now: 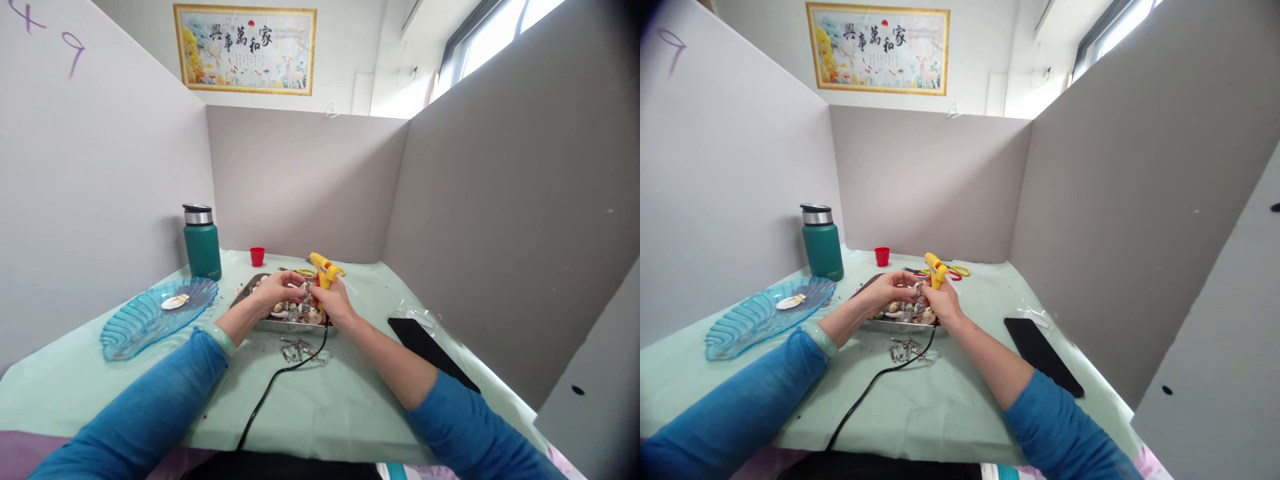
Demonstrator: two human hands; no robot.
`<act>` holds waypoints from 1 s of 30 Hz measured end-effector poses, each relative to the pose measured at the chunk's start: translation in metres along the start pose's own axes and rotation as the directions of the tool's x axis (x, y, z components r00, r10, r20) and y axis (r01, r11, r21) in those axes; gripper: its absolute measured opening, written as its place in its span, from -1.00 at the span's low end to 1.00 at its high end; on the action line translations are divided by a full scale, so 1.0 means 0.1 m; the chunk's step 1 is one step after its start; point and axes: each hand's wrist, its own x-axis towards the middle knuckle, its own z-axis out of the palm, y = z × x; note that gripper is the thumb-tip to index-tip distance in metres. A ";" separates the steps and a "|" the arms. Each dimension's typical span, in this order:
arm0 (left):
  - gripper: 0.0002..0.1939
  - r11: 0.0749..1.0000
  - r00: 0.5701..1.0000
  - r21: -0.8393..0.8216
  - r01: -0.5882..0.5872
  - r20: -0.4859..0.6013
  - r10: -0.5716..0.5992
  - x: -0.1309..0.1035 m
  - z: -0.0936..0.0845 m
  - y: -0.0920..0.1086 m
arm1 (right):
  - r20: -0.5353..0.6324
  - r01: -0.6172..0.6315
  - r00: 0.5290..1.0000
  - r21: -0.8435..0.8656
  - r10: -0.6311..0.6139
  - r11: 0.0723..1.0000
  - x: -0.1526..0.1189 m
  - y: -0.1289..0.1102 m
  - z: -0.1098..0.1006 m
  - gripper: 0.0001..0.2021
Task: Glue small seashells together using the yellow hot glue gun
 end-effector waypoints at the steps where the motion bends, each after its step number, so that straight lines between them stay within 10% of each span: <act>1: -0.61 1.000 1.000 0.006 -0.004 0.001 0.004 0.00 0.00 0.00 | 0.001 0.002 1.000 -0.003 -0.002 1.000 0.00 0.00 0.00 -0.76; 30: -0.63 0.993 0.999 -0.114 -0.019 0.049 0.025 0.08 -0.11 -0.10 | -0.169 -0.005 0.986 0.047 0.013 0.999 0.01 -0.01 0.02 -0.76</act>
